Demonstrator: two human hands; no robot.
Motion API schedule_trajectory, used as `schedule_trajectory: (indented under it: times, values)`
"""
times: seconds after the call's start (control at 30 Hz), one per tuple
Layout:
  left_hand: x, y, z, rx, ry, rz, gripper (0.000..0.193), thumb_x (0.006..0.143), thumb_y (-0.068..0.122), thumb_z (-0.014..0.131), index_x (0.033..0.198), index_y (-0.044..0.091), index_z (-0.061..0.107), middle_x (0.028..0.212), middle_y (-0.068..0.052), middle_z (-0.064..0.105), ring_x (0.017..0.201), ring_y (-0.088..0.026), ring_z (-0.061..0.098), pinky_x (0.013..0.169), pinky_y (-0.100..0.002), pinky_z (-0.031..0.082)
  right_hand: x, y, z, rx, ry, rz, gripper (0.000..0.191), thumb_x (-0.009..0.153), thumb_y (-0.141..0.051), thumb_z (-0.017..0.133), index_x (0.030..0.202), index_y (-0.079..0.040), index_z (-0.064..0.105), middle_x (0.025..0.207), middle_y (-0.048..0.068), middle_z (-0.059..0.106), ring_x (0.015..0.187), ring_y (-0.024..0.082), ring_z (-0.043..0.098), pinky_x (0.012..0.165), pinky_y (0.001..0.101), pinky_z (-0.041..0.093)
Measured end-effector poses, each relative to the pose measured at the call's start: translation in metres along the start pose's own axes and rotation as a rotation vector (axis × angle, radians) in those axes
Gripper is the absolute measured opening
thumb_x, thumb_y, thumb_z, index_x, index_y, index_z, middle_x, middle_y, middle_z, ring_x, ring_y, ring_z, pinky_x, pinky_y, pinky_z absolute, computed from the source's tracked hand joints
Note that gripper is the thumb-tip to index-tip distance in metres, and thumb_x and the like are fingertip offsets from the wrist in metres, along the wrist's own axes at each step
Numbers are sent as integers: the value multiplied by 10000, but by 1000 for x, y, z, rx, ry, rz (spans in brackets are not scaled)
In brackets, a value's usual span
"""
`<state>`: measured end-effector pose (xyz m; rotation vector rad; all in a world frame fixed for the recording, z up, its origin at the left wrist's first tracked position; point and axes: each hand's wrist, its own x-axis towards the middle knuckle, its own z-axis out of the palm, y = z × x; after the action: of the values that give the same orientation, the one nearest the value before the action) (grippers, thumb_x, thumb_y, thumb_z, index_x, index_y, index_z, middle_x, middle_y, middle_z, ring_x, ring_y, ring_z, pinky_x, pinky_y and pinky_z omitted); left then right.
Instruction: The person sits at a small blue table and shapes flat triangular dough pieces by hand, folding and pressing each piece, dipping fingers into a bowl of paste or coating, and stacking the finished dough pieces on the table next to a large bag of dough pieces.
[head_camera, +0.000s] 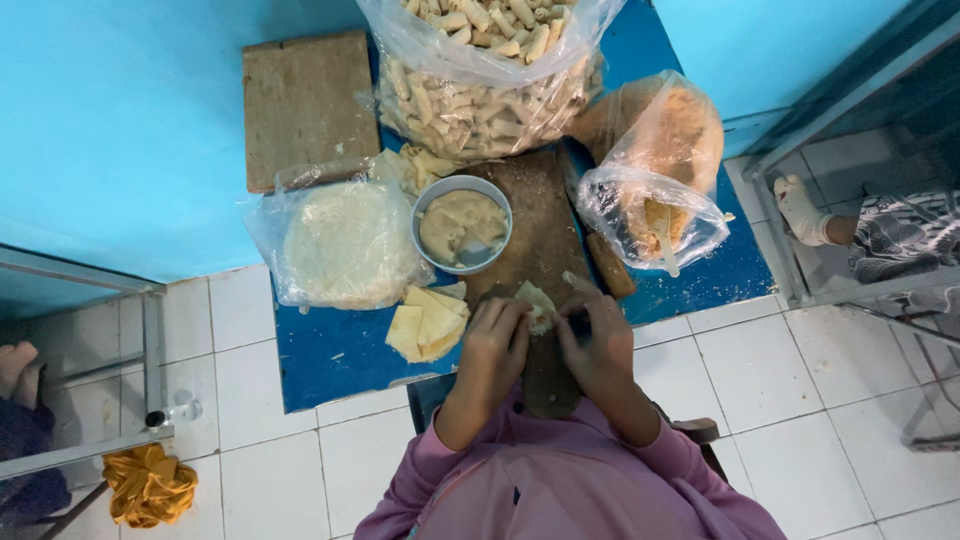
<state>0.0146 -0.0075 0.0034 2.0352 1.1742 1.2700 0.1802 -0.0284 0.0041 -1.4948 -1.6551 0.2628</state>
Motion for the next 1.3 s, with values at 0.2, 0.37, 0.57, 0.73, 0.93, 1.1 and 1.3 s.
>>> schedule_trajectory:
  times: [0.2,0.37,0.57,0.73,0.93,1.1,1.3]
  values:
    - [-1,0,-2,-4,-31,10,204,849,-59,682,1044,-2,697,1027,-159,629,969,-367,625,816,-432,513,-2,0,9,225,17,77,622,825,49,769,1393,-16,525,945,82,648,843,170,670,755,299,561]
    - [0,-2,-1,-8,-36,-2,212,856,-67,666,1063,-21,657,1047,-171,628,996,-391,610,841,-446,504,-9,2,26,210,75,-55,602,846,71,773,1384,-32,521,1085,125,639,954,192,706,806,293,595]
    - [0,-2,-2,-14,-36,3,209,854,-57,666,1060,-21,669,1042,-170,626,994,-383,619,841,-442,509,-10,8,15,180,-119,-127,621,846,31,760,1404,-8,490,1145,163,674,1010,277,722,843,357,586]
    - [0,2,-10,-35,-68,22,222,834,-48,683,1054,-28,697,1074,-163,633,1005,-375,616,856,-434,513,11,14,-15,197,-319,-272,583,823,-3,751,1369,-49,553,1171,188,693,1048,378,696,860,419,570]
    - [5,8,-20,-49,-112,43,197,852,-23,707,1045,-40,674,1106,-170,625,1030,-375,609,878,-432,514,26,17,-21,82,-390,-500,473,859,-21,759,1308,-57,617,1073,155,718,970,337,714,786,408,584]
    - [4,6,-18,-24,-107,63,227,847,-11,718,1067,-40,671,1078,-182,613,1007,-387,596,847,-442,502,22,24,-7,185,-257,-363,448,886,-28,766,1297,-24,587,1128,163,716,1016,331,721,841,397,589]
    - [1,-4,-4,0,-35,18,154,896,-18,694,1046,3,669,996,-162,624,945,-377,619,800,-443,501,23,31,-6,249,-279,-310,386,859,-45,799,1191,-76,606,1209,155,714,1064,333,739,877,377,592]
